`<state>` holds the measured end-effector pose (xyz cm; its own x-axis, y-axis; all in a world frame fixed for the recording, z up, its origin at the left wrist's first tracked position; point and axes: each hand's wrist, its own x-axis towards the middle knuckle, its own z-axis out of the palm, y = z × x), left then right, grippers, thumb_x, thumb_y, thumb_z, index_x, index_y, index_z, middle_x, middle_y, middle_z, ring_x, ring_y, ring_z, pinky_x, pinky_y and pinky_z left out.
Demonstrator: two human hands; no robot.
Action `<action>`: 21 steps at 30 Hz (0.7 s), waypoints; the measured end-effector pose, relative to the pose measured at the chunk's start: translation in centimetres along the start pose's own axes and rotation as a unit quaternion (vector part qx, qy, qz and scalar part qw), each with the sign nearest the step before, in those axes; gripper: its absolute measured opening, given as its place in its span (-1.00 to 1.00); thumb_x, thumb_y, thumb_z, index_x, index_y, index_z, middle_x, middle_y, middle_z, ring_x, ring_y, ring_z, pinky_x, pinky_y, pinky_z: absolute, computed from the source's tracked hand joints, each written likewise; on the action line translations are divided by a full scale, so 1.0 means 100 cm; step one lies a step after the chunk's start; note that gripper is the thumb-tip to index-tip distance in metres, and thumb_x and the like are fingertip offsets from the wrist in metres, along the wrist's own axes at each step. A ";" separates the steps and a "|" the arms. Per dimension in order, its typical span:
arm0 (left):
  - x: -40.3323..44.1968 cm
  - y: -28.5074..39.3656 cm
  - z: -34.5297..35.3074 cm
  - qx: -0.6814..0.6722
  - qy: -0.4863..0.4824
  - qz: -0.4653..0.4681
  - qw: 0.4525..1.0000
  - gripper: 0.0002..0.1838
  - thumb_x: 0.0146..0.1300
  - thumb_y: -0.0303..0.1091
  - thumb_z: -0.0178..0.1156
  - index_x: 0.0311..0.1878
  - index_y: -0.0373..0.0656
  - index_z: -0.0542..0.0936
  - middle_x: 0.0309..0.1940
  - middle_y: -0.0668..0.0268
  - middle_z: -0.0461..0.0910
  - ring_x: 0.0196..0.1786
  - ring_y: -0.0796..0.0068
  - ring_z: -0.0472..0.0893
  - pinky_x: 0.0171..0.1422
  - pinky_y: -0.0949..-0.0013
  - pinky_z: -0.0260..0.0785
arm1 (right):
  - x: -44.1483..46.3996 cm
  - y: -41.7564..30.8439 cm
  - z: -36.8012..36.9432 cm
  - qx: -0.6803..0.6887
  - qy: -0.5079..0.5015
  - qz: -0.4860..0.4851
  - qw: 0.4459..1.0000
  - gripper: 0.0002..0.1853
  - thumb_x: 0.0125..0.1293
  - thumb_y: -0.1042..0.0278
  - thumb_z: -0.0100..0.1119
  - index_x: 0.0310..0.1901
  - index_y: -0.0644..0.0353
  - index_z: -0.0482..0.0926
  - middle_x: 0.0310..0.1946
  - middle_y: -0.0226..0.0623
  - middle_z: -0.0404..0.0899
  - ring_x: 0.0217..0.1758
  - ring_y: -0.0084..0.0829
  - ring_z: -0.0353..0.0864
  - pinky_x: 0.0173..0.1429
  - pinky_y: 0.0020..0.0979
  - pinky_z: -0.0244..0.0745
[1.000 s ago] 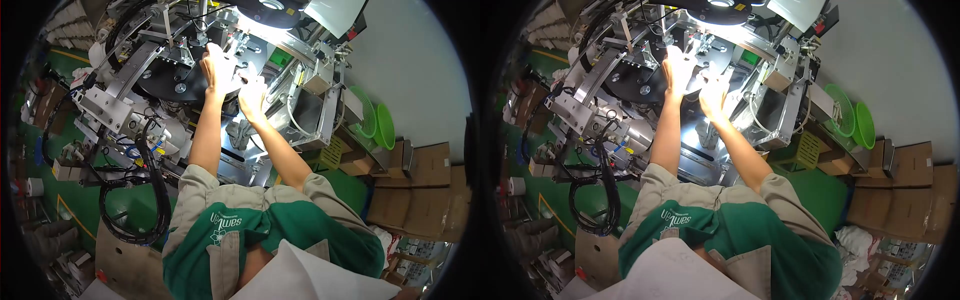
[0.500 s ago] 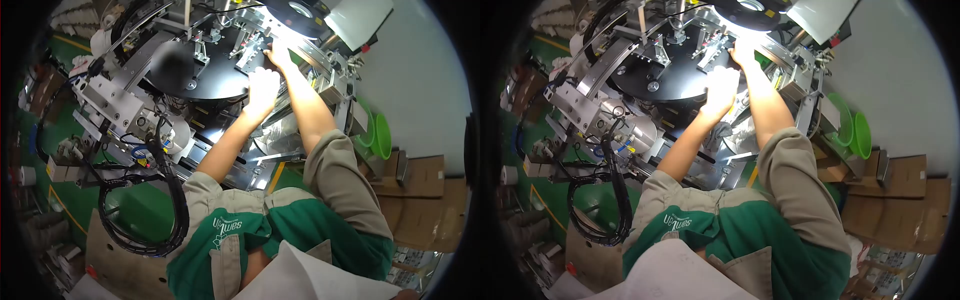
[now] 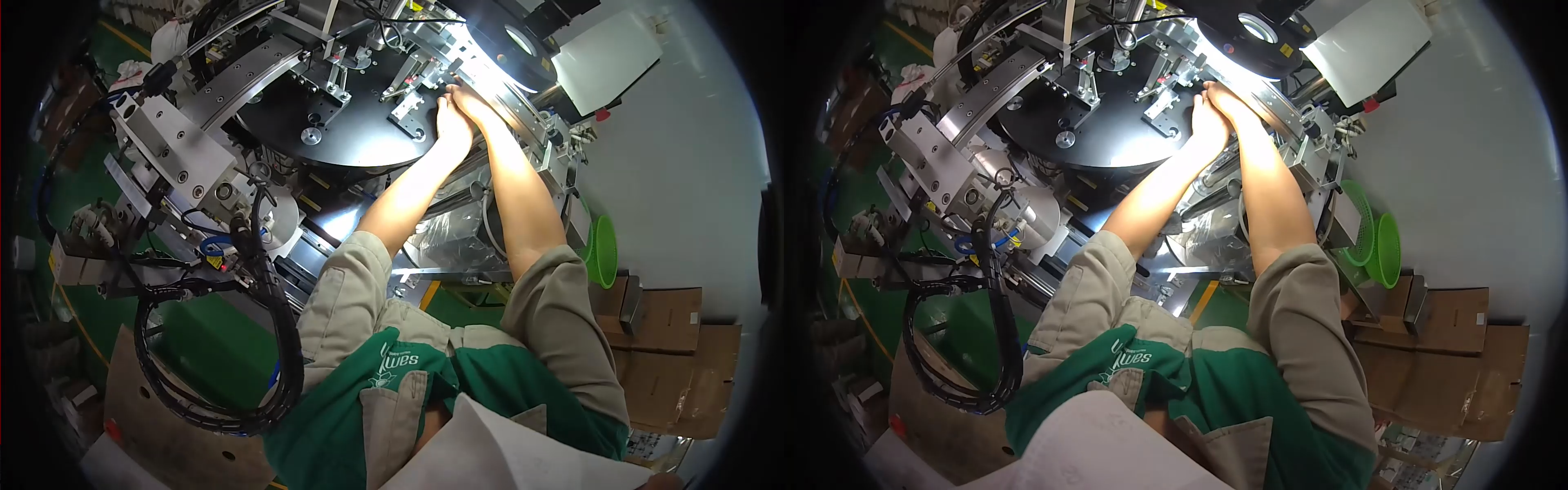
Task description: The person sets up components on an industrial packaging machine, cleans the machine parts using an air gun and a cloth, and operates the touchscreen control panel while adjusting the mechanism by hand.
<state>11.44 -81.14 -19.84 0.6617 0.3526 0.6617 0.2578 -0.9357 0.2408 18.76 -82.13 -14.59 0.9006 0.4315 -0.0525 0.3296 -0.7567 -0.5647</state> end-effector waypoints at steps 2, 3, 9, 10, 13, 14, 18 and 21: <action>-0.004 -0.004 -0.013 0.002 -0.015 0.029 0.999 -0.70 0.15 -0.26 0.08 -0.11 -0.19 0.58 -0.19 0.15 0.57 -0.02 0.20 0.46 0.05 0.18 0.18 | -0.022 -0.027 -0.011 -0.062 0.002 -0.007 0.998 -0.67 0.32 0.10 0.03 -0.08 0.13 0.64 -0.10 -0.22 0.65 0.01 -0.36 0.59 0.17 -0.35 0.36; -0.010 -0.006 -0.018 0.010 0.018 0.051 0.998 -0.73 0.12 -0.29 0.10 -0.14 -0.18 0.59 -0.23 0.17 0.57 -0.11 0.21 0.48 0.00 0.19 0.19 | -0.033 -0.033 -0.012 -0.091 0.000 -0.007 0.996 -0.67 0.32 0.10 0.04 -0.08 0.13 0.64 -0.10 -0.21 0.65 0.01 -0.34 0.59 0.16 -0.34 0.36; -0.043 -0.021 -0.046 -0.016 -0.015 0.121 0.992 -0.80 0.07 -0.34 0.14 -0.20 -0.12 0.55 -0.42 0.26 0.58 -0.25 0.31 0.52 -0.05 0.18 0.26 | 0.002 0.013 0.024 -0.182 0.133 -0.203 0.953 -0.56 0.15 0.10 0.28 -0.02 0.21 0.51 -0.31 -0.19 0.62 -0.18 -0.36 0.59 0.01 -0.35 0.42; -0.045 -0.024 -0.056 -0.031 -0.023 0.105 0.994 -0.81 0.06 -0.33 0.14 -0.23 -0.11 0.53 -0.45 0.27 0.56 -0.29 0.32 0.52 -0.10 0.20 0.28 | 0.006 0.007 0.025 -0.139 0.119 -0.182 0.966 -0.56 0.15 0.09 0.28 -0.05 0.21 0.52 -0.30 -0.20 0.61 -0.19 -0.38 0.58 0.00 -0.36 0.42; -0.062 -0.027 -0.097 -0.135 0.095 0.047 0.985 -0.87 0.06 -0.38 0.14 -0.31 -0.10 0.43 -0.55 0.27 0.52 -0.47 0.28 0.53 -0.34 0.27 0.34 | -0.010 -0.003 0.020 0.019 0.089 -0.079 0.993 -0.58 0.10 0.01 0.33 -0.19 0.19 0.56 -0.27 -0.21 0.58 -0.23 -0.44 0.54 -0.04 -0.41 0.41; -0.076 -0.027 -0.116 -0.287 0.117 -0.042 0.950 -0.88 0.08 -0.49 0.14 -0.30 -0.14 0.43 -0.56 0.24 0.52 -0.46 0.19 0.57 -0.37 0.24 0.39 | -0.010 0.007 0.026 0.101 0.063 -0.092 0.989 -0.58 0.06 -0.02 0.36 -0.30 0.20 0.54 -0.31 -0.13 0.57 -0.21 -0.36 0.54 0.01 -0.39 0.38; -0.148 -0.054 -0.169 -0.720 0.033 -0.449 0.529 -0.76 0.20 -0.53 0.15 -0.11 -0.27 0.34 -0.12 0.03 0.55 -0.16 0.28 0.64 -0.13 0.39 0.56 | -0.154 -0.053 0.064 0.142 0.422 0.009 0.895 -0.35 -0.15 -0.04 0.48 -0.14 0.20 0.41 -0.20 -0.03 0.37 -0.04 0.04 0.44 0.02 -0.07 0.37; -0.191 -0.090 -0.171 -0.806 0.061 -0.506 0.301 -0.76 0.29 -0.41 0.04 -0.04 -0.31 0.36 0.00 -0.05 0.49 0.10 0.06 0.51 0.24 0.10 0.37 | -0.187 -0.047 0.089 0.242 0.312 0.084 0.915 -0.19 -0.18 -0.02 0.53 -0.01 0.22 0.26 -0.04 0.06 0.24 0.06 0.03 0.32 0.18 -0.07 0.26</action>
<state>-15.55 -79.68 -22.48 0.7633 0.5545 -0.3316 -0.4572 0.8262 0.3291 -2.17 -82.25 -18.29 0.9631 -0.1502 0.2233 0.1437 -0.4145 -0.8986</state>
